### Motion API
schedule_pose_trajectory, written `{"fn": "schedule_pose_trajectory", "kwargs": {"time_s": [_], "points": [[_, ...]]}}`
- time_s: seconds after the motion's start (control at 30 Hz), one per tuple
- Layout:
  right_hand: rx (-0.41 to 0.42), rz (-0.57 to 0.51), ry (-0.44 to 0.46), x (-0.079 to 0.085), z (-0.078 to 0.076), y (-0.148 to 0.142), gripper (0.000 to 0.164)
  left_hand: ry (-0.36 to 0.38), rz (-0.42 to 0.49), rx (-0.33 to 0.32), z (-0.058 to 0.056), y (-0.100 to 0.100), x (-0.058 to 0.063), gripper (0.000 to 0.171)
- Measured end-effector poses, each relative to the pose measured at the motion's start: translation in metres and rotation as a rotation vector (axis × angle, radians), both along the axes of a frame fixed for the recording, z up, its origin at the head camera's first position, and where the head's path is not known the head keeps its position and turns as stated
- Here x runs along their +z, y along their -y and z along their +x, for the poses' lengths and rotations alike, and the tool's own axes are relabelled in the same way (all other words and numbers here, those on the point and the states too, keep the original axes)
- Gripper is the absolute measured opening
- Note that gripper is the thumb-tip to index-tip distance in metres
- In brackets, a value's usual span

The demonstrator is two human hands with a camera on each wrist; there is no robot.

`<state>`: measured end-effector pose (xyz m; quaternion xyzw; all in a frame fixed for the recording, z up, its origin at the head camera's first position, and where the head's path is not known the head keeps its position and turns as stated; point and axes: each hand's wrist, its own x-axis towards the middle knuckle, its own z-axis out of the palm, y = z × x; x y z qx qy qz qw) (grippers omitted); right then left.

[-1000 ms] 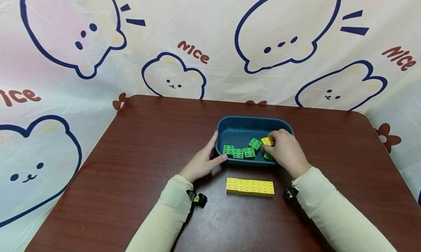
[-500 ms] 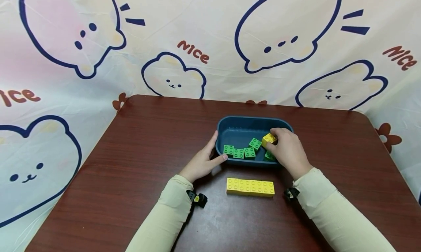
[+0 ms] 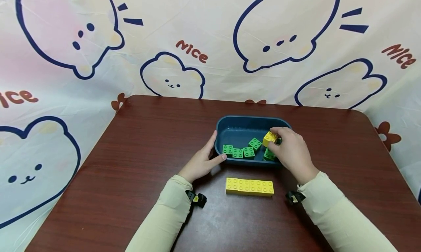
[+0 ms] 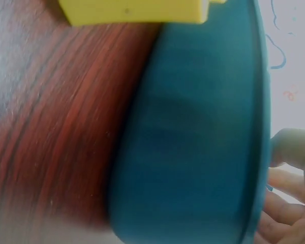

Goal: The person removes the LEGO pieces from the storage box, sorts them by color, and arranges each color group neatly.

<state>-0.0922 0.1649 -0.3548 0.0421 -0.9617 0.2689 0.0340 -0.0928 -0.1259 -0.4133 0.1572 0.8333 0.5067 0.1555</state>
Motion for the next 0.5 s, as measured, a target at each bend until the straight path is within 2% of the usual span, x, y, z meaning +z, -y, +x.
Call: {"fn": "schedule_pose_trajectory", "kwargs": {"time_s": [0.33,0.5], "points": [[0.026,-0.044,-0.057,0.006,0.016,-0.003,0.041,0.002,0.001,0.002,0.000,0.000,-0.001,0.087],[0.050,-0.054,-0.118,0.009,0.028,-0.006,0.038,-0.002,-0.005,0.006,0.000,0.000,-0.001,0.088]]}}
